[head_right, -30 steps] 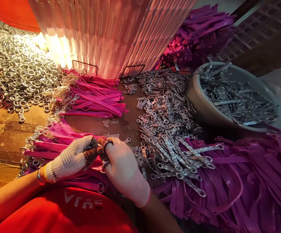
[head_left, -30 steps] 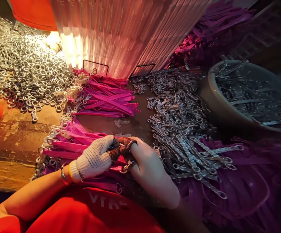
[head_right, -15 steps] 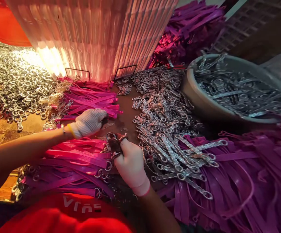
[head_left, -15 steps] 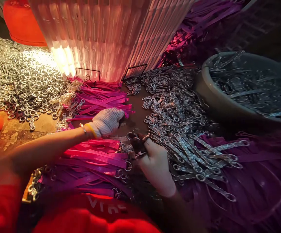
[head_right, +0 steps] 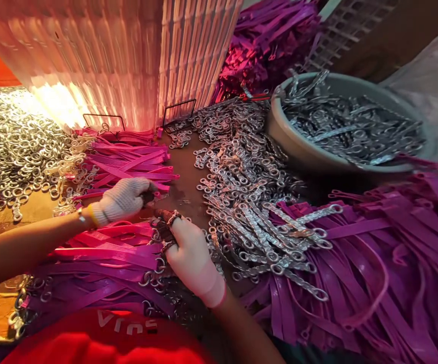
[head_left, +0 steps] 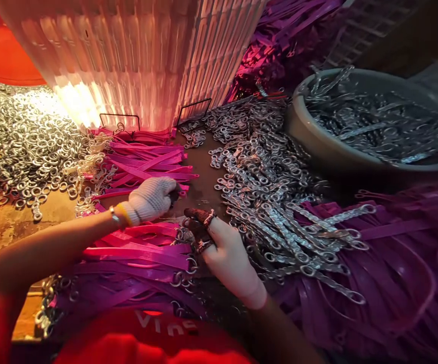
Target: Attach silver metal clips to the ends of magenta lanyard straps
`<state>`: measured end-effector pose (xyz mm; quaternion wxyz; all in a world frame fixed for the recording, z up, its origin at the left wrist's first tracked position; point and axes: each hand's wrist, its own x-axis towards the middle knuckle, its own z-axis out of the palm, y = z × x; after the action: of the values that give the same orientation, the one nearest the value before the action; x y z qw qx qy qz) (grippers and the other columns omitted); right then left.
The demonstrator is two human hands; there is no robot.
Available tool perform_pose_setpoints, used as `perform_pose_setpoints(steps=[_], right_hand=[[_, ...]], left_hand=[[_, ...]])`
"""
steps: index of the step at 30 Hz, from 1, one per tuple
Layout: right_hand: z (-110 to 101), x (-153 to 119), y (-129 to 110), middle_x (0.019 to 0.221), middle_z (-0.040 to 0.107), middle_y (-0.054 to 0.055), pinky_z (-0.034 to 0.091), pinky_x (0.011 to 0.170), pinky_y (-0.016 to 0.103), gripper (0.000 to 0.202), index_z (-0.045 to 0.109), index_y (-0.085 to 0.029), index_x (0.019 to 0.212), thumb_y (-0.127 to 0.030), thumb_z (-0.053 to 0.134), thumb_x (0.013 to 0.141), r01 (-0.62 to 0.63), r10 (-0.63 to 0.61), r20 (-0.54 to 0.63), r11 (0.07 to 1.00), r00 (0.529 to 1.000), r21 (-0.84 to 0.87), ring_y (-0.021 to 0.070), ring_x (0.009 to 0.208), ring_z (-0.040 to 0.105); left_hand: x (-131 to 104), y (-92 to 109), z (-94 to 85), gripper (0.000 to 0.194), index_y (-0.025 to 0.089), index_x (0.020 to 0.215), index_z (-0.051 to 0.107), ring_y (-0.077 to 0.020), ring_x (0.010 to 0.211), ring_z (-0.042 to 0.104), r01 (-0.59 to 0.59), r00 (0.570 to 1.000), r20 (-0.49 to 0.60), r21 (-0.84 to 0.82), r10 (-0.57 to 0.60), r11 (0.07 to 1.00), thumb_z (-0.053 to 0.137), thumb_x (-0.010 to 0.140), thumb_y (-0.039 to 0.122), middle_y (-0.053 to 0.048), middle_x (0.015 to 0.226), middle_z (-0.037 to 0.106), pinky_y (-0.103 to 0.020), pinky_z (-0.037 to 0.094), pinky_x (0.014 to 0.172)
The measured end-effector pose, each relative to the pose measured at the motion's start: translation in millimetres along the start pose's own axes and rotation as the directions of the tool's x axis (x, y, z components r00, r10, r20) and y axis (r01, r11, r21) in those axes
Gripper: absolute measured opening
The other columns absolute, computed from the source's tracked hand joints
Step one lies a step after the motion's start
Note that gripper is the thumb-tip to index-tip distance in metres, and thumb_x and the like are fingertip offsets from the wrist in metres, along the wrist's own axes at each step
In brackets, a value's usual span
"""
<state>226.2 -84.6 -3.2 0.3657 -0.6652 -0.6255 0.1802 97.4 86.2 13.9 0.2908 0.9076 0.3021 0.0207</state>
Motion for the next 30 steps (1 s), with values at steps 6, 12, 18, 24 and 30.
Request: perform_pose_setpoints(steps=[6, 12, 18, 24, 30], right_hand=[[9, 2, -24, 0.08, 0.068, 0.007, 0.043, 0.067, 0.029, 0.036, 0.066, -0.018, 0.094, -0.004, 0.045, 0.067, 0.128, -0.121, 0.045, 0.955, 0.992, -0.269, 0.0215, 0.075, 0.061], [16, -5, -46, 0.076, 0.065, 0.007, 0.032, 0.057, 0.03, 0.024, 0.061, -0.018, 0.076, -0.004, 0.047, 0.062, 0.249, -0.213, 0.129, 0.852, 0.969, -0.461, 0.0179, 0.061, 0.054], [20, -15, -46, 0.071, 0.063, 0.005, 0.033, 0.057, 0.03, 0.021, 0.058, -0.02, 0.07, -0.006, 0.047, 0.059, 0.244, -0.22, 0.106, 0.839, 0.97, -0.486, 0.0181, 0.06, 0.053], [20, -15, -50, 0.097, 0.069, 0.013, 0.043, 0.068, 0.03, 0.041, 0.064, -0.015, 0.103, -0.005, 0.049, 0.066, 0.198, -0.127, 0.18, 0.861, 0.975, -0.469, 0.0222, 0.079, 0.06], [12, -9, -60, 0.068, 0.067, 0.007, 0.031, 0.056, 0.031, 0.024, 0.062, -0.018, 0.079, -0.005, 0.048, 0.064, 0.171, 0.047, 0.35, 0.806, 0.936, -0.567, 0.0194, 0.06, 0.057]], left_hand=[[-85, 16, -8.2, 0.03, 0.016, 0.081, 0.059, -0.0073, 0.039, 0.04, 0.319, 0.945, 0.196, -0.727, -0.261, 0.608, 0.056, 0.091, 0.044, 0.004, 0.049, 0.051, -0.018, 0.028, 0.038], [-120, 25, 16.6, 0.039, 0.018, 0.073, 0.051, -0.007, 0.036, 0.037, 0.281, 0.947, 0.168, -0.845, -0.273, 0.454, 0.053, 0.093, 0.051, 0.005, 0.046, 0.048, -0.019, 0.027, 0.038], [-130, 23, 22.0, 0.02, 0.015, 0.078, 0.063, -0.0105, 0.06, 0.051, 0.043, 0.99, -0.097, -0.464, -0.098, 0.885, 0.054, 0.091, 0.026, -0.001, 0.068, 0.062, -0.021, 0.034, 0.055], [-129, 15, 24.3, 0.021, 0.015, 0.089, 0.069, -0.0136, 0.068, 0.057, 0.061, 0.997, -0.016, -0.526, -0.082, 0.848, 0.052, 0.092, 0.026, -0.003, 0.081, 0.07, -0.024, 0.043, 0.066], [-138, 17, 31.1, 0.023, 0.013, 0.093, 0.071, -0.0163, 0.077, 0.06, 0.114, 0.986, -0.028, -0.605, -0.164, 0.788, 0.051, 0.093, 0.024, -0.006, 0.088, 0.072, -0.025, 0.044, 0.07]])
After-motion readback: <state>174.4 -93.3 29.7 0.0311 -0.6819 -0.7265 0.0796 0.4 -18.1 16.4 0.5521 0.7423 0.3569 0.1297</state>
